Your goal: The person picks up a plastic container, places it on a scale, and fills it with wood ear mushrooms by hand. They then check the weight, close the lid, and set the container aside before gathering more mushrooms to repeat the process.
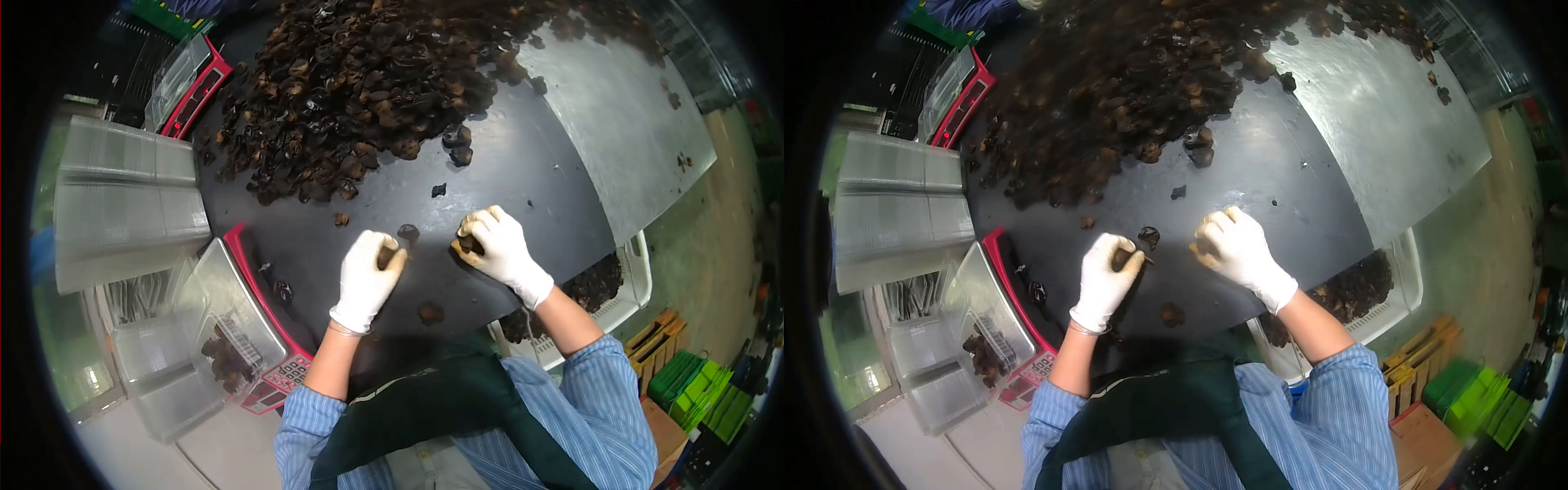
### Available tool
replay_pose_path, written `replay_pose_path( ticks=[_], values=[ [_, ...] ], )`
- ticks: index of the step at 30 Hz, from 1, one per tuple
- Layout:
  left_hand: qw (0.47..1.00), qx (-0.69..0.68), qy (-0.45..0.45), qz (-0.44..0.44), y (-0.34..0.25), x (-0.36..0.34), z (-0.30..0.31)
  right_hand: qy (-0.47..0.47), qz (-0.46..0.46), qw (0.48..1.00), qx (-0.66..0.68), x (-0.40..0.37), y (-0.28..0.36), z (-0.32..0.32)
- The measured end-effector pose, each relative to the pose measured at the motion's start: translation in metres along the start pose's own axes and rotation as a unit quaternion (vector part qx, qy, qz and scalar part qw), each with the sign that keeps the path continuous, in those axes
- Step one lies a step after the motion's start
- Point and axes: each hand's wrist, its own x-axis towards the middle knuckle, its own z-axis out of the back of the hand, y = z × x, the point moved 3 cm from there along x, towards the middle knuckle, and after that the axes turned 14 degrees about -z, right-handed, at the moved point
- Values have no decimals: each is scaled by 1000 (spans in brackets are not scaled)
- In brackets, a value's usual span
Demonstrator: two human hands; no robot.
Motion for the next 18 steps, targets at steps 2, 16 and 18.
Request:
replay_pose_path(
  ticks=[2, 16, 18],
  values=[
    [999, 47, -6, -17, -2, 13, 5, -18, -91, 991, 94, 12, -9, 1],
    [991, -95, 61, 66, 18, 11, 5, -57, -205, 975, 62, 81, -27, 0],
    [977, -168, 19, 127, 18, 3, 14, -46, -227, 961, 150, 71, -29, 4]
  ],
)
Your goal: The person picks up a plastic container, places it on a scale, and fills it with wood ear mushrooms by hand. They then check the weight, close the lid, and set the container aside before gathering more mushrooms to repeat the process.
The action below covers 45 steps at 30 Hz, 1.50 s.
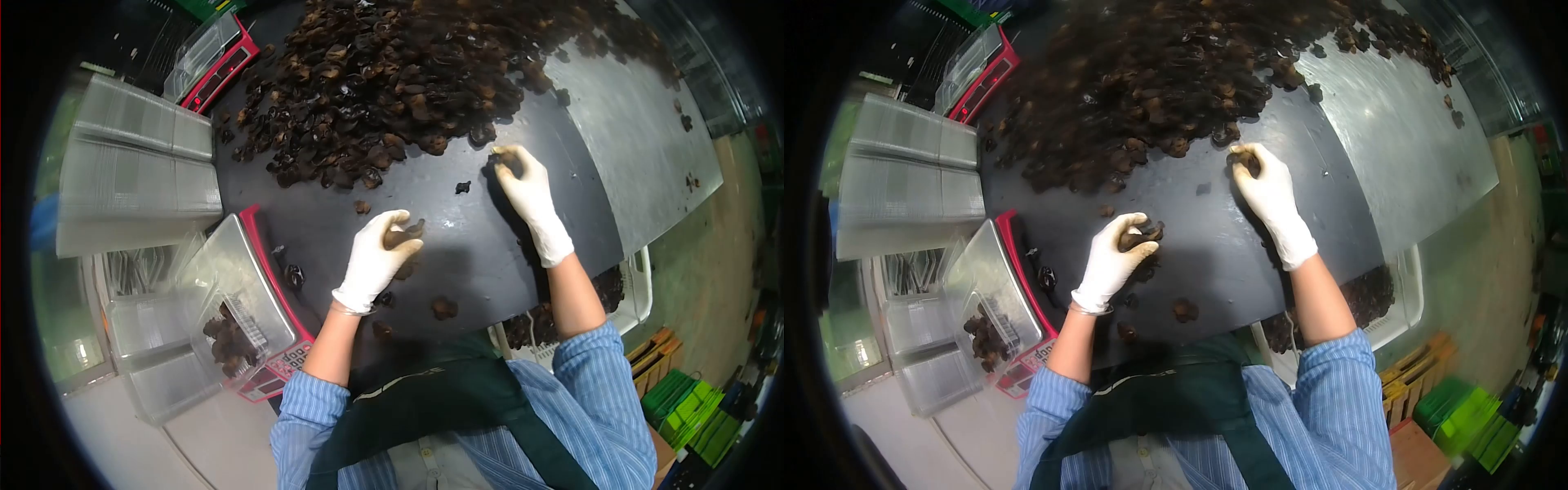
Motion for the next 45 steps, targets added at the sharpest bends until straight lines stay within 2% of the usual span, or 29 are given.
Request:
replay_pose_path(
  ticks=[3, 4, 5, 8, 11, 12, 15, 17, 21, 23, 25, 27, 28, 29, 31, 32, 33, 35, 37, 38, 42, 45],
  values=[
    [997, -58, -42, 41, 4, -11, 11, 133, -167, 953, 216, -20, -8, 6],
    [989, -124, -70, 45, 6, -13, 12, 151, -193, 936, 251, -26, -9, 11],
    [975, -187, -79, 84, 6, -16, 13, 122, -194, 939, 255, -29, -11, 17],
    [917, -368, -90, 127, 28, -21, 16, 49, -204, 941, 264, -39, -19, 37],
    [810, -529, -145, 207, 22, -24, 9, 60, -217, 909, 350, -48, -25, 59],
    [797, -538, -152, 229, 18, -23, 8, 59, -217, 926, 303, -53, -25, 65],
    [824, -521, -106, 195, 21, -23, 6, 44, -186, 962, 193, -68, -20, 68],
    [844, -497, -73, 187, 15, -25, 4, 77, -164, 976, 122, -80, -8, 62],
    [857, -476, -20, 195, 0, -30, -10, 190, -126, 967, 110, -105, 21, 25],
    [857, -478, 5, 195, -6, -34, -17, 227, -56, 972, 36, -114, 41, 11],
    [871, -459, 53, 169, -8, -39, -19, 240, -32, 968, 65, -121, 50, -4],
    [892, -415, 72, 165, -9, -45, -23, 298, -60, 950, 69, -122, 54, -13],
    [877, -433, 132, 162, -12, -47, -21, 327, -74, 939, 71, -123, 55, -17],
    [891, -395, 133, 180, -17, -49, -21, 347, -42, 933, 87, -127, 49, -22],
    [896, -377, 149, 180, -17, -62, -25, 441, -39, 888, 125, -132, 43, -21],
    [881, -366, 178, 243, -19, -69, -21, 466, -66, 865, 176, -134, 39, -17],
    [853, -421, 179, 252, -25, -75, -18, 459, -88, 867, 172, -132, 37, -7],
    [809, -495, 215, 234, 0, -92, -16, 396, -170, 876, 217, -124, 25, 13],
    [793, -534, 168, 242, 2, -98, -14, 336, -254, 886, 194, -117, 6, 26],
    [783, -553, 146, 245, 3, -99, -15, 312, -219, 901, 208, -114, 5, 29],
    [878, -442, 42, 178, -9, -85, -24, 350, -234, 889, 178, -119, 14, 23],
    [936, -347, 23, 58, -28, -76, -33, 401, -203, 878, 165, -133, 30, 2]
  ],
)
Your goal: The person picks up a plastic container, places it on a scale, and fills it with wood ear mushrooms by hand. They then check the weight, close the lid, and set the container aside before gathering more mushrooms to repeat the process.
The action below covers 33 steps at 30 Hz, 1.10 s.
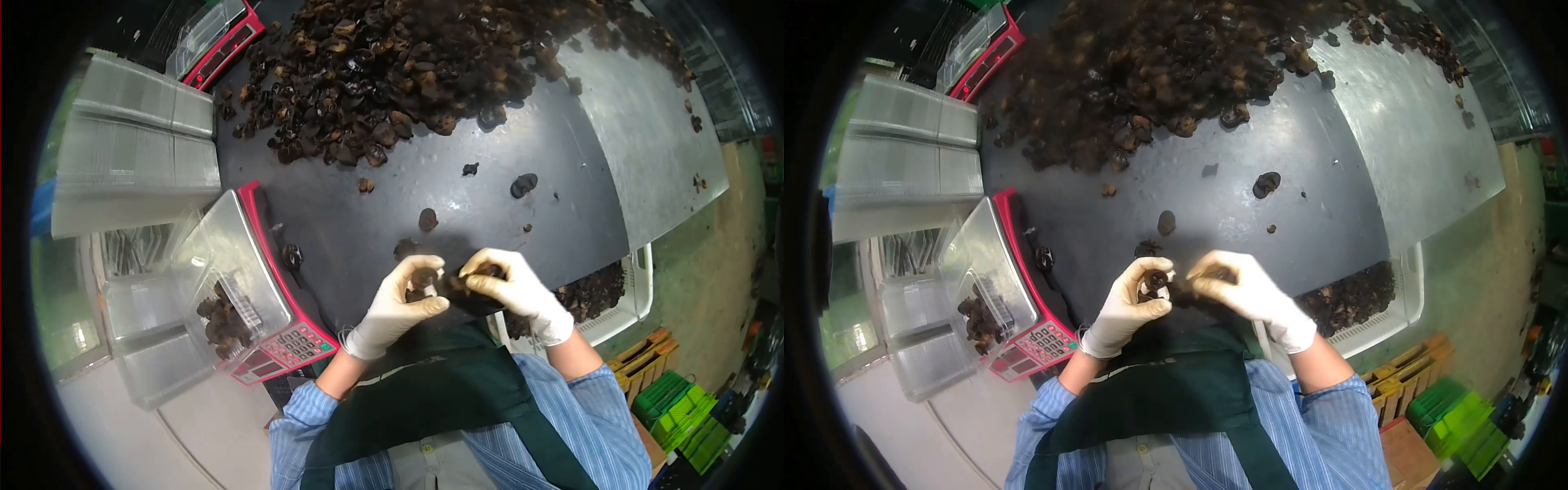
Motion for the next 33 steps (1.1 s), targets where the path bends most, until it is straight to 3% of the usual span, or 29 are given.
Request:
replay_pose_path(
  ticks=[4, 5, 7, 10, 14, 15, 18, 19, 25, 28, 30, 33],
  values=[
    [992, -34, 7, 121, -2, -6, -3, 57, -22, 996, 72, 2, -5, -21],
    [986, -26, 3, 162, -2, -8, 1, 30, -19, 998, 59, 1, -4, -19],
    [985, -63, -24, 158, 0, -14, 8, -28, -11, 999, 32, -1, -3, -10],
    [977, -92, -60, 183, 1, -19, 17, -108, -13, 990, 93, -2, -10, 18],
    [976, -71, -30, 206, 6, -24, 16, -99, 98, 987, -80, -6, 3, 9],
    [975, -65, -10, 212, 7, -24, 14, -86, 131, 973, -167, -8, 12, 0],
    [970, -72, 13, 231, 4, -23, 6, -24, 156, 962, -221, -12, 22, -25],
    [967, -83, 14, 240, 4, -23, 7, -23, 205, 937, -283, -9, 17, -26],
    [956, -165, -39, 241, 4, -33, 21, -153, 162, 948, -228, -13, 14, 4],
    [950, -230, -76, 198, 4, -41, 30, -251, 152, 935, -200, -15, 14, 23],
    [943, -275, -76, 174, 3, -43, 34, -291, 67, 925, -234, -22, 22, 28],
    [907, -386, -94, 138, -3, -46, 39, -329, 142, 899, -253, -19, 14, 28]
  ],
)
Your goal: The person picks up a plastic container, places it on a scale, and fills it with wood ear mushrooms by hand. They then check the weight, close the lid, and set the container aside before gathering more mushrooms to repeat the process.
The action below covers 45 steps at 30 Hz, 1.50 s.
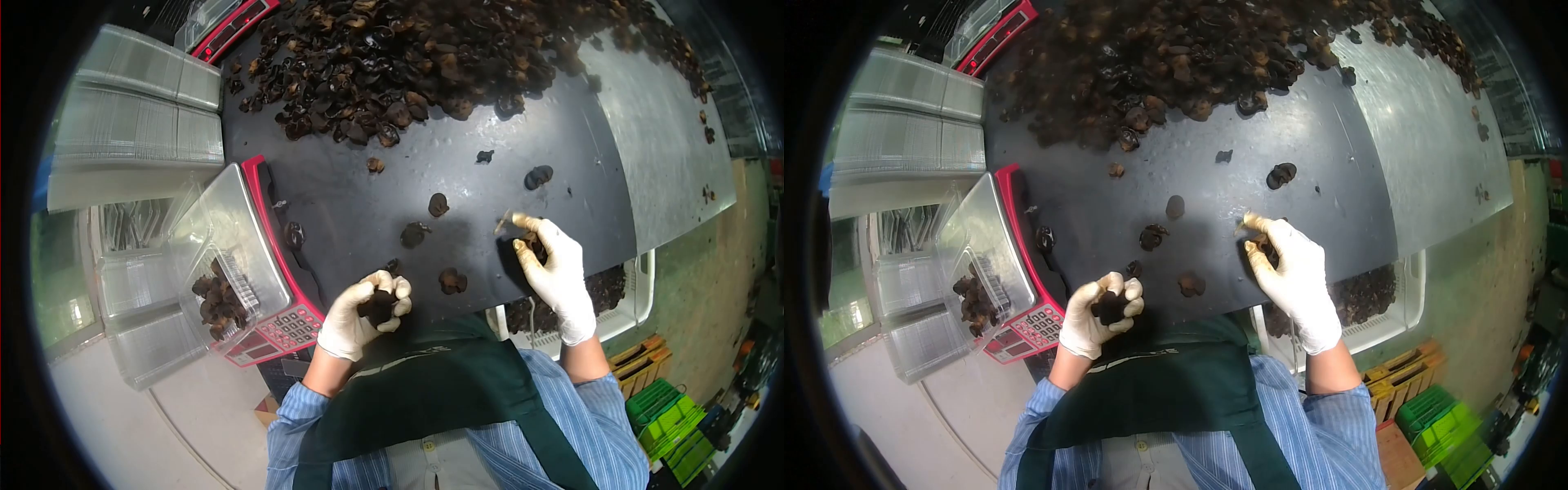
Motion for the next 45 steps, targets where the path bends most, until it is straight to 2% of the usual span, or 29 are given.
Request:
replay_pose_path(
  ticks=[3, 5, 6, 7, 8, 9, 11, 13, 15, 16, 19, 20, 21, 24, 27, 30, 33, 34, 35, 37, 40, 41, 43, 44, 45],
  values=[
    [996, 42, 45, -71, -11, -3, -2, -10, -26, 999, -26, -1, -7, -2],
    [977, 173, -32, -117, -26, -7, -7, 9, -3, 1000, -21, -4, -1, -4],
    [940, 296, -48, -161, -29, -7, -1, 19, 9, 1000, -18, -6, 3, -7],
    [886, 414, -62, -202, -33, -7, 2, 47, 35, 998, -2, -9, 5, -14],
    [848, 486, -114, -178, -34, -8, 2, 66, 81, 994, -18, -14, 7, -23],
    [763, 601, -88, -221, -34, -8, -1, 85, 128, 988, -34, -18, 10, -32],
    [542, 787, -30, -294, -25, -10, -8, 116, 180, 973, -91, -28, 19, -51],
    [491, 825, -14, -280, -10, -11, -1, 152, 181, 961, -146, -38, 16, -73],
    [457, 871, 4, -180, 7, -13, 7, 154, 198, 949, -194, -43, 13, -83],
    [412, 889, 19, -199, 12, -14, 7, 164, 195, 951, -178, -39, 11, -85],
    [502, 831, -11, -239, 3, -13, 19, 182, 176, 960, -119, -29, 3, -83],
    [501, 820, -28, -274, -3, -10, 18, 180, 166, 965, -91, -26, 2, -82],
    [446, 833, -35, -326, -10, -7, 14, 179, 155, 970, -62, -24, 2, -82],
    [313, 870, -69, -375, -38, 11, -8, 147, 161, 975, -41, -22, 4, -83],
    [234, 924, -143, -266, -62, 33, -1, 135, 155, 978, -42, -21, 5, -84],
    [178, 954, -198, -139, -80, 46, 8, 137, 150, 978, -41, -20, 5, -83],
    [201, 952, -211, -92, -84, 60, 34, 146, 141, 978, -45, -20, 4, -84],
    [212, 953, -218, -12, -85, 64, 27, 142, 141, 979, -47, -20, 3, -84],
    [146, 966, -214, 9, -81, 68, 34, 138, 141, 979, -50, -20, 3, -85],
    [202, 952, -228, 9, -83, 73, 33, 128, 145, 980, -37, -19, 3, -85],
    [231, 953, -173, -93, -73, 64, 22, 119, 142, 983, -18, -20, 6, -85],
    [244, 946, -125, -176, -65, 59, 21, 126, 121, 985, -6, -21, 6, -85],
    [382, 876, -63, -286, -52, 40, -1, 139, 79, 987, 17, -21, 8, -83],
    [483, 823, -20, -299, -54, 23, -25, 139, 72, 987, 33, -20, 7, -84],
    [541, 786, -1, -299, -57, 7, -42, 140, 54, 987, 62, -19, 3, -86]
  ],
)
